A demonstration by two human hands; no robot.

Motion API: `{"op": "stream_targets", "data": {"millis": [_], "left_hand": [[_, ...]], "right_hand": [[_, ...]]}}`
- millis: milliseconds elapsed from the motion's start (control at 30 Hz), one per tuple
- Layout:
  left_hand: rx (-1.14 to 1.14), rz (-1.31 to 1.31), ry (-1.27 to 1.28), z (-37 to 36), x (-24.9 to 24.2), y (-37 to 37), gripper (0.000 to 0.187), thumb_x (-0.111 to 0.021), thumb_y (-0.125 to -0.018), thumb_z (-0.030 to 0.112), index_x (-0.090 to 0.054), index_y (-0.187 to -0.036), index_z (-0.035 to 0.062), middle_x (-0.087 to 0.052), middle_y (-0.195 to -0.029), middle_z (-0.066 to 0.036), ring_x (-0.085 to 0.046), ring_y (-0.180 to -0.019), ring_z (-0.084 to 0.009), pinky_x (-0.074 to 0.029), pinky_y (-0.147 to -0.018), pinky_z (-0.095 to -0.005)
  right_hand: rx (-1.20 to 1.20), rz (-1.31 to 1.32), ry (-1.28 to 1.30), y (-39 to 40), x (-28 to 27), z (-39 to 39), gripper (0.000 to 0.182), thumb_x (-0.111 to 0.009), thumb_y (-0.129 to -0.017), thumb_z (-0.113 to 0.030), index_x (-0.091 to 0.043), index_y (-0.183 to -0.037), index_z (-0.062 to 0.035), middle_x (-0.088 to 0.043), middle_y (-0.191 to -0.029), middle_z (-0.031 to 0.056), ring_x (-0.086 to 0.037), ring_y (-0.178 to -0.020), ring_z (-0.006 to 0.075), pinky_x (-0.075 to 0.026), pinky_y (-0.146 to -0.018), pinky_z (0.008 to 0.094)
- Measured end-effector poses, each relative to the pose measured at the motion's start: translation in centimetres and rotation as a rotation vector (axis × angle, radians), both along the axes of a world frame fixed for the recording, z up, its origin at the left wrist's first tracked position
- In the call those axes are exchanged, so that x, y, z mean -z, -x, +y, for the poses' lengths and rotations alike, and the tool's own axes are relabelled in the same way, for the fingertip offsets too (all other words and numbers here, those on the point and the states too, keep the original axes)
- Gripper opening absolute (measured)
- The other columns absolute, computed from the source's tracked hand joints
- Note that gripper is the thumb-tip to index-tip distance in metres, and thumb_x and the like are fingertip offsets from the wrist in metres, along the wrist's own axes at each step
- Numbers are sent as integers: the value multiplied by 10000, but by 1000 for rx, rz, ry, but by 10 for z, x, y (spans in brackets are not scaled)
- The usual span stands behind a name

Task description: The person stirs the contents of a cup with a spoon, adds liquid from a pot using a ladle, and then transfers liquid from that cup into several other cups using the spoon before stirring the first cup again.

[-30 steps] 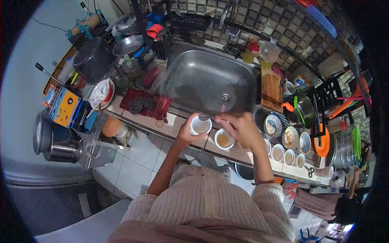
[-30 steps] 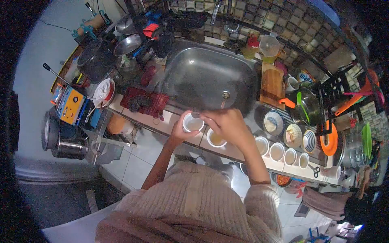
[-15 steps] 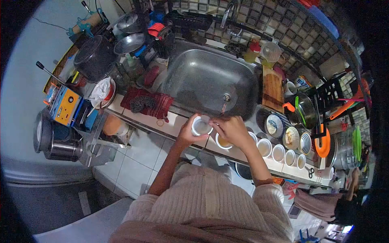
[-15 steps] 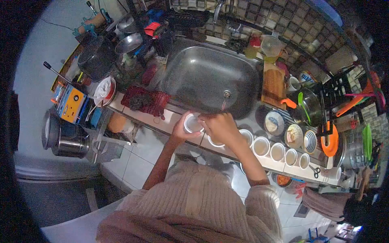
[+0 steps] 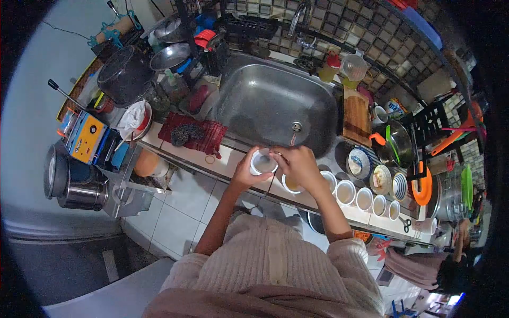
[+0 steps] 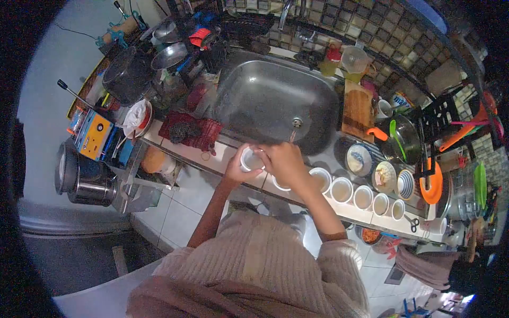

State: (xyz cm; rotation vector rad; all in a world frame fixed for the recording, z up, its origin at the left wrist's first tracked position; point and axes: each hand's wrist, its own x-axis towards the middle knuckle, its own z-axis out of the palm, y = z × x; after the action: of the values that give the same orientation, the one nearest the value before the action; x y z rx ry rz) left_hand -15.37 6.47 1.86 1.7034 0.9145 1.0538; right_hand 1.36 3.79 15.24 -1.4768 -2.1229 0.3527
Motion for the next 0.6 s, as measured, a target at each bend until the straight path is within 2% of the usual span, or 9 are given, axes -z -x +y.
{"op": "stream_targets", "data": {"millis": [67,167,300,367,500,567,600], "left_hand": [[-6,5,-13,1,1,0,778,-784,-592,224,-362,-1214,25,-527,-1116,-145,-510,-1055,-233,-404,-882,-335],[-10,47,-32,-1,-9,1,779,-784,-590,224,-362,-1215,31,-525,-1122,-139,-511,-1055,-231,-405,-881,-335],[-8,33,-62,-1,-12,-1,776,-784,-589,220,-363,-1214,34,-518,-1132,-131,-510,-1051,-222,-407,-876,-328],[23,50,-32,0,-16,1,768,-782,-593,216,-365,-1213,38,-519,-1128,-126,-510,-1049,-215,-407,-875,-327],[-2,2,-42,-3,-10,0,743,-771,-609,203,-368,-1215,57,-522,-1123,-110,-508,-1047,-201,-406,-871,-322],[22,15,-31,-2,-11,0,742,-768,-614,201,-364,-1223,67,-515,-1134,-110,-505,-1052,-208,-404,-877,-320],[45,28,-21,-1,-16,1,742,-765,-620,198,-361,-1230,76,-509,-1145,-111,-502,-1058,-216,-402,-882,-318]], "right_hand": [[-9,-78,57,-2,0,1,150,-562,-788,-213,-650,-847,-108,-570,-597,147,-570,-555,324,-462,-552,393],[106,-71,34,0,-7,5,145,-562,-786,-207,-650,-846,-107,-576,-610,148,-579,-579,321,-464,-549,382],[101,-41,-17,5,0,10,143,-561,-785,-200,-650,-854,-112,-581,-618,148,-584,-593,317,-468,-549,371],[-29,65,12,7,1,9,138,-559,-785,-190,-652,-858,-119,-581,-625,154,-583,-590,319,-466,-550,374],[-80,55,155,-1,0,8,141,-557,-785,-189,-654,-857,-117,-579,-635,159,-578,-596,330,-463,-550,380],[82,-53,111,-1,-7,10,158,-556,-788,-201,-653,-850,-93,-576,-626,162,-585,-603,328,-464,-562,384],[111,-102,65,-1,-2,12,194,-555,-794,-216,-647,-855,-56,-577,-578,168,-625,-603,262,-482,-598,368]]}}
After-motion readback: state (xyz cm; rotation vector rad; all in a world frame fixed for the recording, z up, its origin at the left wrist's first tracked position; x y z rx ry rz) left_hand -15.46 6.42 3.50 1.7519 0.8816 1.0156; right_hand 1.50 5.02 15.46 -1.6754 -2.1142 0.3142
